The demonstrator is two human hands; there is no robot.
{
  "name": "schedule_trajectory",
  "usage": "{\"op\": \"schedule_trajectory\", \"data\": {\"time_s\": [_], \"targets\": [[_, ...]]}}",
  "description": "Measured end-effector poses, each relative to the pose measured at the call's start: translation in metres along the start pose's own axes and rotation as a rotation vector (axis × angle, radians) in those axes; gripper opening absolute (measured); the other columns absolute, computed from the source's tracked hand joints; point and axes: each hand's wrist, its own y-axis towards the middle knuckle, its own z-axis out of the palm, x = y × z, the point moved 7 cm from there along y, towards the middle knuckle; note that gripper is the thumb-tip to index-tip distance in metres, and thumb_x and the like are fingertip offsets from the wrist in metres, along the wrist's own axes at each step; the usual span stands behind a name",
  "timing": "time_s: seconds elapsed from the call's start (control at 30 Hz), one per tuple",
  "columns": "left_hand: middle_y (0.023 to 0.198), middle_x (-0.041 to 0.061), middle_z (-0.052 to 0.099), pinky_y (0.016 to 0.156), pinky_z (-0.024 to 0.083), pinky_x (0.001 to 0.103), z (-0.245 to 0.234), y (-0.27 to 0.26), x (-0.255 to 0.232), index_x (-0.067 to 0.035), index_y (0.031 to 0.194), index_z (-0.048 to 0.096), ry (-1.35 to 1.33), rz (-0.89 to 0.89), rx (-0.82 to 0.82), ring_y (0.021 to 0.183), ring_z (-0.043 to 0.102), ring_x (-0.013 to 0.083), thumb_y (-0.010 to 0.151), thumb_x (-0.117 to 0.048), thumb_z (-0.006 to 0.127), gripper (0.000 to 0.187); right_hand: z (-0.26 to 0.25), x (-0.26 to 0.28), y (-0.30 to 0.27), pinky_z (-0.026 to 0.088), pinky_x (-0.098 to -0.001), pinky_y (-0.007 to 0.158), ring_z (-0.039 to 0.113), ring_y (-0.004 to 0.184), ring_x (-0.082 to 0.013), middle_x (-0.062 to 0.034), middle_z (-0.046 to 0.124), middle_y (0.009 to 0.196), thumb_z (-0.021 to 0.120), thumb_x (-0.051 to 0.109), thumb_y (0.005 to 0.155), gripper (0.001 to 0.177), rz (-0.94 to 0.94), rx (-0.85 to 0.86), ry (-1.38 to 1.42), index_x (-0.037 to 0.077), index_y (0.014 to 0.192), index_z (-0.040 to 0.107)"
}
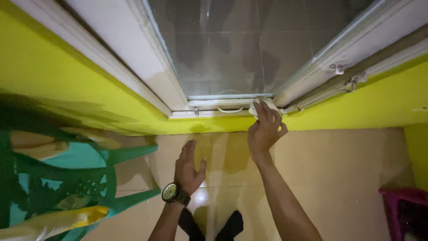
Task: The person cleans the white window frame using a white cloth. They wipe the bottom track and the vertical side of the frame, moving the cloth along the surface to remove dirt.
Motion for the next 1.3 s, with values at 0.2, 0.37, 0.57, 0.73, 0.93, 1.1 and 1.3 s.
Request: {"op": "schedule_trajectory", "data": {"time_s": [0.2, 0.37, 0.57, 0.73, 0.93, 1.1, 1.3], "targets": [[0.144, 0.031, 0.05, 0.107, 0.045, 0.05, -0.018, 0.001, 0.005, 0.005, 0.145, 0.042, -0.027, 0.049, 0.019, 0.13, 0.05, 0.0483, 0.084, -0.01, 0.068, 0.068, 0.015, 0.057, -0.011, 0.026, -0.0505, 0.107, 0.048, 0.132, -0.0246, 0.0061, 0.061, 0.143, 0.06, -0.004, 0.078, 0.065, -0.157, 0.067, 0.075, 0.026, 0.136, 0.065], [0.145, 0.029, 0.048, 0.104, 0.045, 0.051, -0.023, 0.007, 0.013, 0.004, 0.145, 0.041, -0.006, 0.01, 0.07, 0.129, 0.05, 0.0483, 0.084, -0.009, 0.069, 0.069, 0.006, 0.044, 0.0, 0.028, -0.049, 0.112, 0.051, 0.133, -0.023, 0.0061, 0.064, 0.139, 0.059, -0.004, 0.08, 0.057, -0.175, 0.013, -0.04, 0.027, 0.128, 0.07], [0.145, 0.028, 0.048, 0.103, 0.046, 0.051, -0.039, 0.012, 0.016, 0.003, 0.145, 0.041, -0.023, 0.017, 0.057, 0.128, 0.051, 0.0473, 0.083, -0.008, 0.069, 0.069, -0.006, 0.03, 0.009, 0.03, -0.0486, 0.111, 0.054, 0.129, -0.0263, 0.0032, 0.068, 0.133, 0.058, -0.006, 0.078, 0.052, -0.069, -0.07, 0.015, 0.024, 0.118, 0.072], [0.144, 0.029, 0.049, 0.104, 0.047, 0.051, -0.045, 0.01, 0.022, 0.003, 0.146, 0.04, -0.055, 0.028, 0.06, 0.128, 0.051, 0.0477, 0.085, -0.008, 0.069, 0.068, 0.017, 0.078, -0.006, 0.03, -0.0492, 0.11, 0.053, 0.129, -0.029, 0.0002, 0.067, 0.131, 0.058, -0.007, 0.074, 0.055, -0.138, -0.033, 0.062, 0.021, 0.119, 0.072], [0.143, 0.028, 0.05, 0.102, 0.047, 0.05, -0.05, 0.005, 0.033, 0.003, 0.144, 0.042, -0.034, 0.025, 0.055, 0.127, 0.052, 0.0476, 0.084, -0.008, 0.07, 0.066, 0.03, 0.105, -0.018, 0.029, -0.0482, 0.113, 0.052, 0.13, -0.0253, 0.0031, 0.068, 0.131, 0.061, -0.008, 0.075, 0.054, -0.198, 0.016, 0.082, 0.024, 0.117, 0.073], [0.141, 0.028, 0.051, 0.104, 0.047, 0.048, -0.054, 0.007, 0.039, 0.003, 0.145, 0.042, -0.109, 0.025, 0.034, 0.127, 0.053, 0.046, 0.085, -0.007, 0.071, 0.067, 0.001, 0.057, 0.003, 0.028, -0.0474, 0.114, 0.052, 0.131, -0.0233, 0.0036, 0.068, 0.131, 0.058, -0.01, 0.075, 0.055, -0.09, -0.045, 0.044, 0.024, 0.116, 0.075], [0.137, 0.024, 0.056, 0.101, 0.051, 0.045, -0.053, 0.009, 0.047, -0.001, 0.142, 0.046, -0.172, -0.051, -0.007, 0.119, 0.059, 0.0404, 0.084, -0.008, 0.071, 0.064, 0.013, 0.079, -0.002, 0.026, -0.0478, 0.113, 0.052, 0.131, -0.0232, 0.0034, 0.069, 0.129, 0.058, -0.009, 0.071, 0.055, -0.034, -0.023, 0.061, 0.022, 0.113, 0.075]]}}
